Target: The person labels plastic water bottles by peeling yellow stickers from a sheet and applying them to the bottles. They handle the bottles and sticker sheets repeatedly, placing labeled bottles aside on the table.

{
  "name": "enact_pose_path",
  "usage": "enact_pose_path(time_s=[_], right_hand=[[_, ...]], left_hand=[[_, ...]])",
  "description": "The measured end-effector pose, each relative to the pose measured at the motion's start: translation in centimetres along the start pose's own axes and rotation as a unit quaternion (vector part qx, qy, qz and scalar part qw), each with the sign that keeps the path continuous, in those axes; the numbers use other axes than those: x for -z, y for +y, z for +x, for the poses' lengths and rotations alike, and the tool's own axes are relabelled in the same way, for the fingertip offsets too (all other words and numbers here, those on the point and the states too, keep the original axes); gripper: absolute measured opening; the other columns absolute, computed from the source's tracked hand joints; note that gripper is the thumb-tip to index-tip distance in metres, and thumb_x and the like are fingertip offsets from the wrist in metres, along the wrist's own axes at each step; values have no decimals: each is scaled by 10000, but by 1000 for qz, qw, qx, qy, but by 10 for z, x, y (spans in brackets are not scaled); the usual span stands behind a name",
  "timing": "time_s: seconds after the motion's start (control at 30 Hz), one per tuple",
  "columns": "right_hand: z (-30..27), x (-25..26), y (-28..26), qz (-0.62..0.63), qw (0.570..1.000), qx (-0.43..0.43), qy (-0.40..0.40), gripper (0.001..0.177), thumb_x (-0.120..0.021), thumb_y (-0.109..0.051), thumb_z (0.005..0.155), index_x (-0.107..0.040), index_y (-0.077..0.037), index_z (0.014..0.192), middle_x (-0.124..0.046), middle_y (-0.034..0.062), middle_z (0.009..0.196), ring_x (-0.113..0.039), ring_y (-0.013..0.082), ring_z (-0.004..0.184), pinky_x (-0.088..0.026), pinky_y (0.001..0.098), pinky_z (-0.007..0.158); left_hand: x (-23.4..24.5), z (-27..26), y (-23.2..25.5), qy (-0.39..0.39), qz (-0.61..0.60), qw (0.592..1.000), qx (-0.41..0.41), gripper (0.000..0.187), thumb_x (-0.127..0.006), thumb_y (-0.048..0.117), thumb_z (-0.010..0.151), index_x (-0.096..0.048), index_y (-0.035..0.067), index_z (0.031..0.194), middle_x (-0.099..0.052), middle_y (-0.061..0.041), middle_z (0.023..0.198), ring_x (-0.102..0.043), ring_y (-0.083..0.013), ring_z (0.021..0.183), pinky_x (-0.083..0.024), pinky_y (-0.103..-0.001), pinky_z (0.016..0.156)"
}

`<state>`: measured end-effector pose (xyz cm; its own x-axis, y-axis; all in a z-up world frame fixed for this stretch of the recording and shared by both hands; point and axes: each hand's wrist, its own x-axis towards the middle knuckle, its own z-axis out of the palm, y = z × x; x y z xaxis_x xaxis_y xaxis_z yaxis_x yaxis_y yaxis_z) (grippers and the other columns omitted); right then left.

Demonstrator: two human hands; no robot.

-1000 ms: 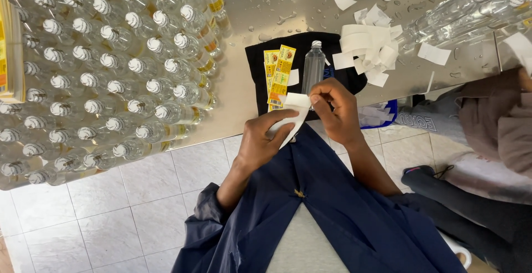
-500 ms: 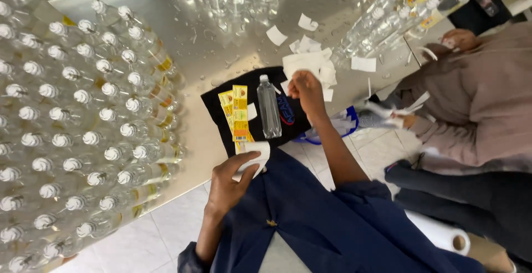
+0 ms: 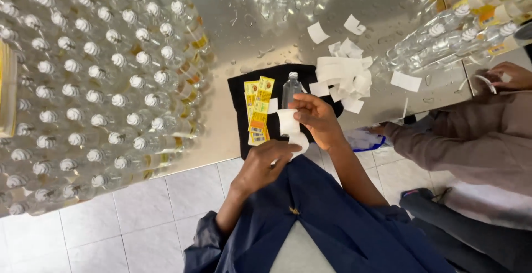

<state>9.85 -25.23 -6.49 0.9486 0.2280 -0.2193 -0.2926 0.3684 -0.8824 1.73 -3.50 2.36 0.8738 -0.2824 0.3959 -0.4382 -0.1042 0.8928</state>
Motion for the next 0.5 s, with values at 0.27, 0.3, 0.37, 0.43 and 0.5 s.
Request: enact_pose_path(time_s=[0.27,0.3,0.37,0.43,0.5], right_hand=[[31,74,1,19,979,121,161,416,-801,39,1007,-662,-22,1395,-694,79,1154,-726,136,1064,-636,289,991],[36,83,-1,21,980,121,158,416,-801,39,1007,-662,-22,1395,-694,79,1154,-726,136,1064,-636,289,991],[43,101,-2,63,983,76,155,445,-808,36,996,-642,-8,1406,-670,88,1149,-719,161,1070,-631,261,965],[31,95,-17,13,991,17,136,390,-786,-106,1040,-645,-27,1395,-699,116,1138,-739,186,1020,-649,311,934],[15,82,-24,-36,992,-44,114,380,-763,-248,1083,-647,-47,1384,-729,145,1127,-759,212,969,-667,361,903]], left_hand=[[-42,-5,-23,27,64,998,-7,227,-707,-6,1007,-837,77,1174,-837,-177,1026,-787,-432,924,-666,-502,780],[-46,-5,-22,29,67,997,-6,227,-707,-6,1007,-837,77,1174,-837,-177,1026,-787,-432,924,-666,-502,780],[-55,-9,-19,49,28,998,1,236,-698,7,1033,-845,96,1194,-848,-154,1039,-800,-406,925,-676,-486,794],[-60,-4,-8,57,42,997,8,237,-691,-3,1033,-841,84,1195,-844,-153,1027,-799,-398,915,-677,-484,779],[-65,-6,-3,63,57,996,19,239,-683,-13,1032,-836,72,1195,-839,-153,1015,-798,-390,906,-678,-482,764]])
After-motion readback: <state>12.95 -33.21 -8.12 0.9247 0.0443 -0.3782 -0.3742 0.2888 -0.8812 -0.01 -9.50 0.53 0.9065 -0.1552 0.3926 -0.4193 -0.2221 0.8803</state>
